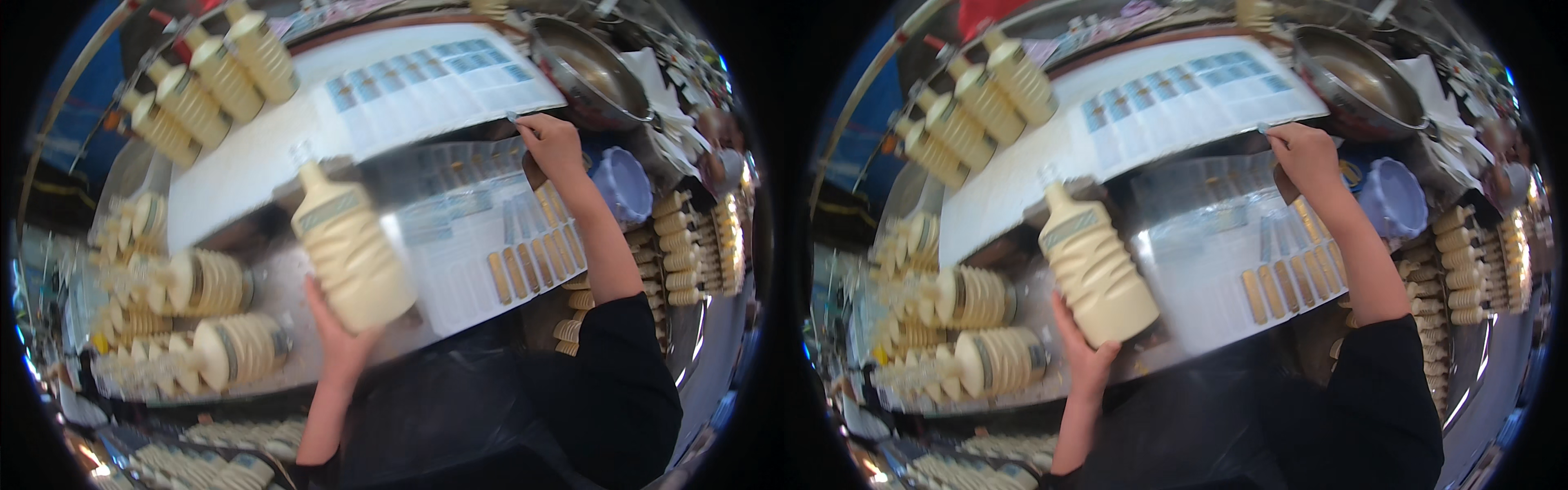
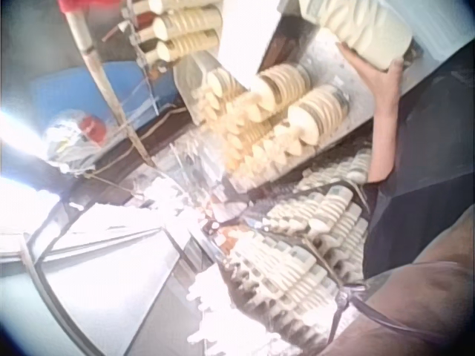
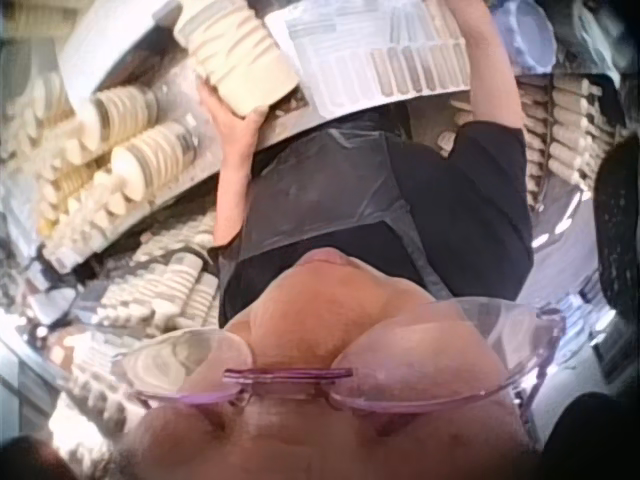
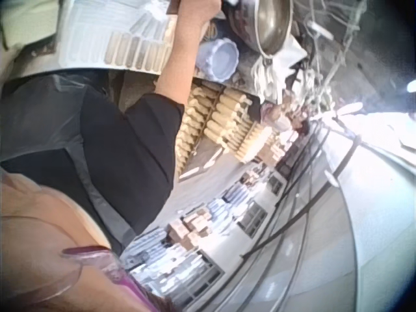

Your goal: The person repeatedly picks up cream-colored plastic bottles, applies rectangular labels to their bodies, and smooths them with a small brown tool. After labeling, the person places the bottles into a tray and repeats the process with new bottles.

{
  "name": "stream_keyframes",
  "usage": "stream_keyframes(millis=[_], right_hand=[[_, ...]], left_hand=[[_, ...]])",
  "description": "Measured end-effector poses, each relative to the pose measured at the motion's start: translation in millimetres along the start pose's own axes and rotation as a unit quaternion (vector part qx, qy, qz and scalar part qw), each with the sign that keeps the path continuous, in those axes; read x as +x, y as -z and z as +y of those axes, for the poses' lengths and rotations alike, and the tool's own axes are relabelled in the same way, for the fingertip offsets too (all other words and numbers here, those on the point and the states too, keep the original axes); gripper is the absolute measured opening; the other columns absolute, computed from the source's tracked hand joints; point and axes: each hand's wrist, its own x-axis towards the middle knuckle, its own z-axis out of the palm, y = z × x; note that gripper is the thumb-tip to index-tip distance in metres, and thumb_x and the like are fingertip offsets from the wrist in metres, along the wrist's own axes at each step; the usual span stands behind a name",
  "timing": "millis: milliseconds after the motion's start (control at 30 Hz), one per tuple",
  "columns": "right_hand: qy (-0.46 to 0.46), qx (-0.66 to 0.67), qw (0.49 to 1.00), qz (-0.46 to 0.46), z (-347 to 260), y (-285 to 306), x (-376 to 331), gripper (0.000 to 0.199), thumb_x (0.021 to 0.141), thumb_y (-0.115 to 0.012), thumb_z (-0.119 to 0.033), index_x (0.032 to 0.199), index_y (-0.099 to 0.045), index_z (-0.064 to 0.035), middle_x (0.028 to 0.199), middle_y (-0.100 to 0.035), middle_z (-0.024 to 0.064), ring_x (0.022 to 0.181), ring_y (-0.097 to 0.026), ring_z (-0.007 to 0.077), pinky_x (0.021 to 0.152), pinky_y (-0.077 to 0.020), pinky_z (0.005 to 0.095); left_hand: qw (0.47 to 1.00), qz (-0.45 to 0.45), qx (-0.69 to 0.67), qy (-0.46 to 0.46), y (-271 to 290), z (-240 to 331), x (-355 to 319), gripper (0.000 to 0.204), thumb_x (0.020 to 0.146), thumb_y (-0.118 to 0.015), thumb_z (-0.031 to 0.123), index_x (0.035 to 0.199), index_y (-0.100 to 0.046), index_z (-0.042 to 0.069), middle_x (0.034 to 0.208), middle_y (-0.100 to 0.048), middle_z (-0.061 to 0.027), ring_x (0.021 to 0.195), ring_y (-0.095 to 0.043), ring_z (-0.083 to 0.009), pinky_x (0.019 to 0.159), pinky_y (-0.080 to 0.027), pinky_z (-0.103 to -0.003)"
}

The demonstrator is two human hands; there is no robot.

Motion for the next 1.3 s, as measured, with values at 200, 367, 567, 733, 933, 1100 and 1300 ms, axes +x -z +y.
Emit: stream_keyframes(millis=[200, 367, 567, 733, 933, 1100, 1300], right_hand=[[-0.164, 0.331, 0.877, -0.308, -140.2, 19.3, -34.7, 0.023, 0.084, -0.076, -0.017, 0.098, -0.079, 0.0016, 0.083, -0.078, 0.0123, 0.074, -0.072, 0.0136, 0.068, -0.0559, 0.0288], [0.236, 0.233, 0.934, -0.131, -221.1, 31.3, -85.9, 0.025, 0.079, -0.074, -0.002, 0.104, -0.072, -0.0023, 0.098, -0.073, 0.0133, 0.073, -0.071, 0.0293, 0.062, -0.0563, 0.0321], [0.322, 0.064, 0.943, -0.051, -250.0, 18.3, -117.2, 0.011, 0.073, -0.065, -0.010, 0.083, -0.060, -0.0070, 0.075, -0.051, 0.0041, 0.053, -0.057, 0.0167, 0.045, -0.0434, 0.0303], [0.334, 0.016, 0.942, -0.029, -259.0, 20.0, -123.0, 0.006, 0.073, -0.063, -0.010, 0.076, -0.058, -0.0085, 0.069, -0.048, 0.0037, 0.049, -0.053, 0.0147, 0.043, -0.0397, 0.0293], [0.347, 0.012, 0.935, -0.068, -254.9, 36.2, -137.1, 0.006, 0.078, -0.064, -0.010, 0.082, -0.064, -0.0058, 0.077, -0.057, 0.0074, 0.053, -0.058, 0.0167, 0.046, -0.0426, 0.0303], [0.192, 0.206, 0.945, -0.164, -226.1, 33.0, -126.2, 0.024, 0.095, -0.067, -0.020, 0.111, -0.068, -0.0012, 0.086, -0.069, 0.0124, 0.068, -0.069, 0.0308, 0.057, -0.0518, 0.0377], [-0.175, 0.319, 0.877, -0.315, -225.1, 0.4, -106.6, 0.070, 0.084, -0.080, -0.031, 0.138, -0.047, -0.0009, 0.081, -0.058, 0.0050, 0.074, -0.060, 0.0191, 0.070, -0.0501, 0.0340]], left_hand=[[0.979, -0.004, 0.202, -0.037, 9.7, -4.3, -0.2, 0.123, 0.063, -0.095, 0.030, 0.159, -0.024, -0.001, 0.148, -0.048, -0.0215, 0.135, -0.050, -0.0342, 0.113, -0.040, -0.043], [0.966, 0.003, 0.231, -0.115, 13.0, 4.4, -1.7, 0.114, 0.065, -0.090, 0.026, 0.156, -0.027, -0.002, 0.145, -0.045, -0.0251, 0.136, -0.045, -0.0416, 0.114, -0.036, -0.051], [0.998, 0.015, 0.002, -0.059, 8.9, 14.8, 4.0, 0.084, 0.090, -0.068, 0.038, 0.153, -0.029, -0.002, 0.149, -0.039, -0.0226, 0.140, -0.039, -0.0319, 0.118, -0.031, -0.045], [0.993, 0.068, -0.066, 0.067, -5.0, 31.8, 17.1, 0.072, 0.087, -0.074, 0.025, 0.143, -0.038, -0.001, 0.140, -0.047, -0.0202, 0.130, -0.047, -0.0278, 0.112, -0.038, -0.041], [0.993, 0.076, -0.067, 0.052, -6.1, 30.7, 14.1, 0.067, 0.088, -0.073, 0.022, 0.142, -0.040, -0.001, 0.138, -0.048, -0.0185, 0.130, -0.048, -0.0262, 0.111, -0.040, -0.040], [0.990, 0.069, -0.115, 0.037, -4.1, 17.0, 7.3, 0.068, 0.092, -0.067, 0.018, 0.150, -0.036, 0.000, 0.142, -0.045, -0.0176, 0.134, -0.044, -0.0267, 0.115, -0.035, -0.041], [0.995, 0.062, -0.076, 0.021, -9.9, 11.4, -1.5, 0.082, 0.087, -0.071, 0.013, 0.158, -0.030, 0.002, 0.147, -0.041, -0.0180, 0.140, -0.041, -0.0286, 0.116, -0.037, -0.042]])
